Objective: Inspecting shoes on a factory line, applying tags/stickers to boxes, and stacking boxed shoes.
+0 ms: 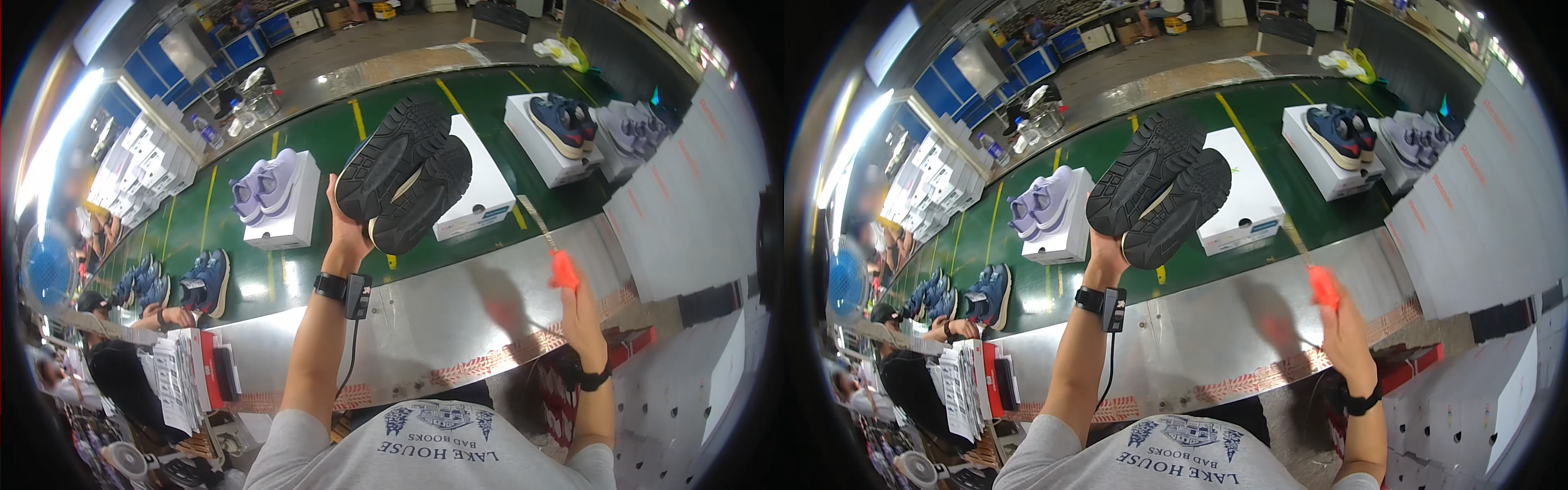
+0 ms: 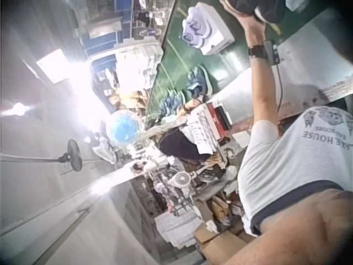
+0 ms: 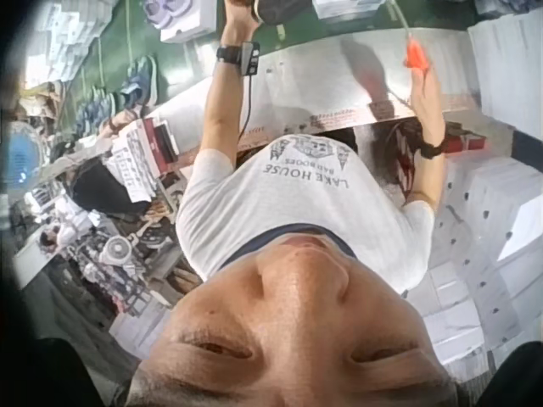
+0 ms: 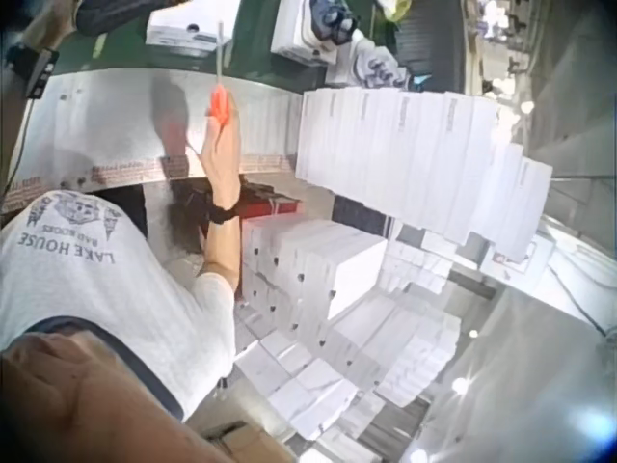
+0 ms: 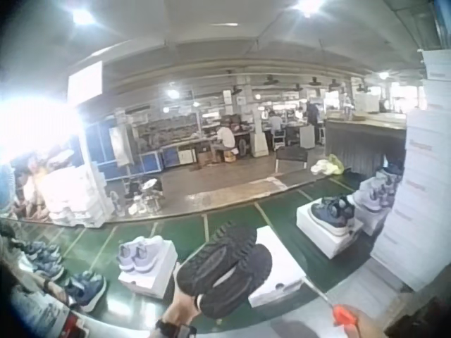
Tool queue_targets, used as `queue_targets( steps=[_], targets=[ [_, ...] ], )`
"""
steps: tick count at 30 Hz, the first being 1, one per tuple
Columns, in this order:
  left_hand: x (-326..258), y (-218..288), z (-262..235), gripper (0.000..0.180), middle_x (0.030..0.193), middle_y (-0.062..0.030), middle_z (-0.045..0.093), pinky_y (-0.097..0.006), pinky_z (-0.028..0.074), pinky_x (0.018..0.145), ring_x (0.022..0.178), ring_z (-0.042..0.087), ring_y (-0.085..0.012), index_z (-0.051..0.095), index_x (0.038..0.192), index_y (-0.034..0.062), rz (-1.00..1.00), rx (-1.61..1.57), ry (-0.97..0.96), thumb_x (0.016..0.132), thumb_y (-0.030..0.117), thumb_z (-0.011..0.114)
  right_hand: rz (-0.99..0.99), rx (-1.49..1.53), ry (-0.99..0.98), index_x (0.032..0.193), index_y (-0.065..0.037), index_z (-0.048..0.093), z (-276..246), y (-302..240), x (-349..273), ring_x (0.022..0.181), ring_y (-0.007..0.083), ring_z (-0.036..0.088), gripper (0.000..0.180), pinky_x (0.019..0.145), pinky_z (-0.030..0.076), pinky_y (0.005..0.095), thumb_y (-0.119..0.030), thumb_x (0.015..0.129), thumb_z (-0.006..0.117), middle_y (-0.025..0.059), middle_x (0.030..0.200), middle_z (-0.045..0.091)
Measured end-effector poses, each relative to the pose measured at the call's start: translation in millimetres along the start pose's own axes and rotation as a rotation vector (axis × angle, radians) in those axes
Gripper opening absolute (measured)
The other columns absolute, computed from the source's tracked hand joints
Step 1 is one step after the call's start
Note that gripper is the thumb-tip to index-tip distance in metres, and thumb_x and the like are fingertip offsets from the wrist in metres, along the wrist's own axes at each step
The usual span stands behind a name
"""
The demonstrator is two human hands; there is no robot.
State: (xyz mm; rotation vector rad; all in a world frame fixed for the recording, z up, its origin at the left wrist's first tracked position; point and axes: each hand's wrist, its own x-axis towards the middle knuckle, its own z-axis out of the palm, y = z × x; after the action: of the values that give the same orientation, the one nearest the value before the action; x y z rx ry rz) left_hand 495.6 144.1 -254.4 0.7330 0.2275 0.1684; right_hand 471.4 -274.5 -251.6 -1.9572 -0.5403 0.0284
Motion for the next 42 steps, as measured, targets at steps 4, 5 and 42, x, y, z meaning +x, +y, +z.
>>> queue_targets(
  steps=[4, 5, 42],
  targets=[
    [14, -17, 21, 0.079, 0.137, -0.0093, 0.063, -0.049, 0.049, 0.105, 0.124, 0.061, -0.0286, 0.06, 0.137, 0.0142, -0.102, -0.036, -0.06, 0.09, 0.076, 0.05, -0.009, -0.01, -0.077, 0.141, 0.003, 0.047, 6, -57, -5, 0.096, 0.0424, 0.064, 0.044, 0.091, 0.05, 0.0413, -0.021, 0.104, 0.049, 0.0247, 0.117, 0.064],
    [13, -20, 28, 0.078, 0.137, -0.0092, 0.063, -0.049, 0.048, 0.105, 0.124, 0.061, -0.0289, 0.061, 0.137, 0.0142, -0.123, -0.035, -0.058, 0.09, 0.076, 0.051, -0.022, -0.06, -0.01, 0.14, 0.003, 0.048, 6, -54, -1, 0.095, 0.0424, 0.064, 0.043, 0.09, 0.051, 0.0416, -0.021, 0.104, 0.048, 0.0253, 0.116, 0.064],
    [103, -93, 122, 0.062, 0.11, -0.0263, 0.067, -0.047, 0.052, 0.086, 0.104, 0.067, -0.039, 0.065, 0.124, 0.0036, 0.58, 1.931, -0.107, 0.086, 0.052, 0.073, -0.013, -0.675, 0.385, 0.134, -0.009, 0.06, 51, 148, 22, 0.099, 0.0364, 0.057, 0.056, 0.084, 0.048, 0.0489, -0.023, 0.082, 0.076, 0.0182, 0.103, 0.06]
  ],
)
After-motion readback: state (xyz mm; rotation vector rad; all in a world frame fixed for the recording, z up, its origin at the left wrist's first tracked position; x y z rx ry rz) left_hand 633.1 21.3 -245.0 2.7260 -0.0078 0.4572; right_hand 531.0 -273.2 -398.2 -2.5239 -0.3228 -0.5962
